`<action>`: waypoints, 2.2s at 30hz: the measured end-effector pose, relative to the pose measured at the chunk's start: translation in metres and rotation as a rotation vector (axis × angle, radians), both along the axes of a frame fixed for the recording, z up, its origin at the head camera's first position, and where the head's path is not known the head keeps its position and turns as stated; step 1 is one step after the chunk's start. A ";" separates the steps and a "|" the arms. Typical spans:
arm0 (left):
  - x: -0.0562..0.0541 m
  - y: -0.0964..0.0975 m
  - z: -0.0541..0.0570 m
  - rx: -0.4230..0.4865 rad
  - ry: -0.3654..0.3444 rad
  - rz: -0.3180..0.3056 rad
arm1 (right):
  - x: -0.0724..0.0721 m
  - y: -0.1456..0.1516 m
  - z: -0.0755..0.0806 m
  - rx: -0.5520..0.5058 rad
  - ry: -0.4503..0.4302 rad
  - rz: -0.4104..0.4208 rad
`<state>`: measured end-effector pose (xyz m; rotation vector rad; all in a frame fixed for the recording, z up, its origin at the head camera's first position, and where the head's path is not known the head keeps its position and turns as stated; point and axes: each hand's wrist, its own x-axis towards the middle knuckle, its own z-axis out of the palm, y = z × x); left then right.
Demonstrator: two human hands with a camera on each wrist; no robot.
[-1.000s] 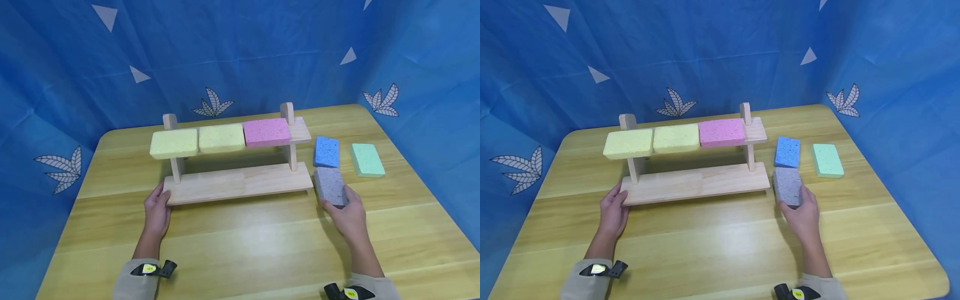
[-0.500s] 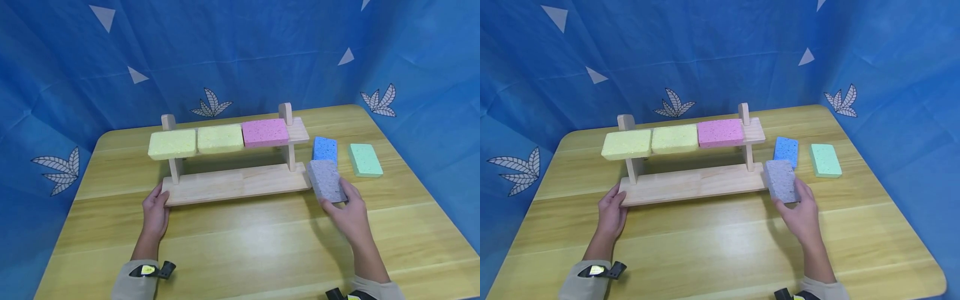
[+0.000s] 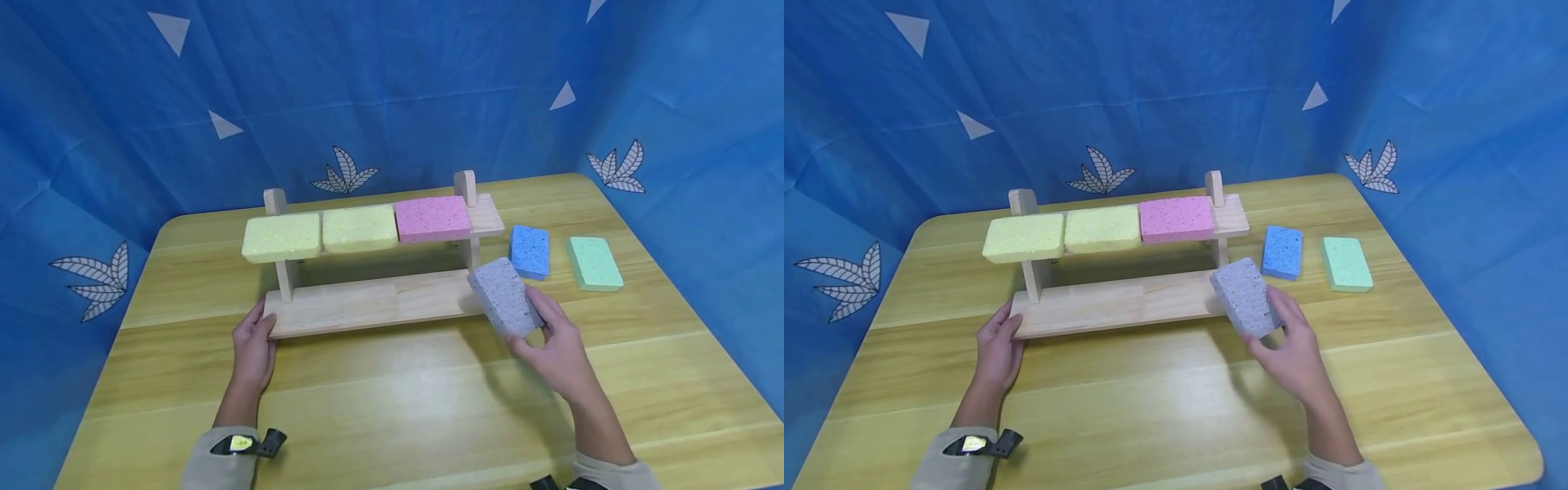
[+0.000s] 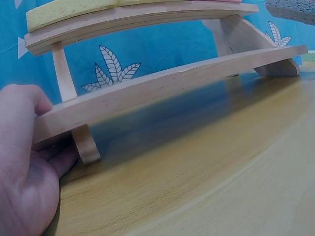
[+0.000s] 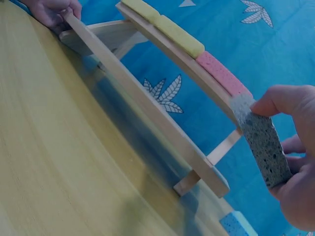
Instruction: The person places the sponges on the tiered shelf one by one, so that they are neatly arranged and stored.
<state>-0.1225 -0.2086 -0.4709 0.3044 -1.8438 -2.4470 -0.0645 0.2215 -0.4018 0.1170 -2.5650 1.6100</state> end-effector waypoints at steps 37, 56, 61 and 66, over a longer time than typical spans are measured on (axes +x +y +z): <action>0.000 0.000 0.000 -0.003 0.000 0.016 | -0.069 -0.082 0.003 0.370 0.006 0.661; 0.000 -0.002 -0.001 0.006 0.023 0.022 | -0.102 -0.149 0.001 0.413 0.024 0.903; -0.001 -0.002 -0.002 0.016 0.030 0.020 | -0.106 -0.169 0.002 0.427 0.039 0.953; -0.002 -0.001 -0.002 0.015 0.028 0.003 | -0.112 -0.184 0.000 0.450 0.045 0.981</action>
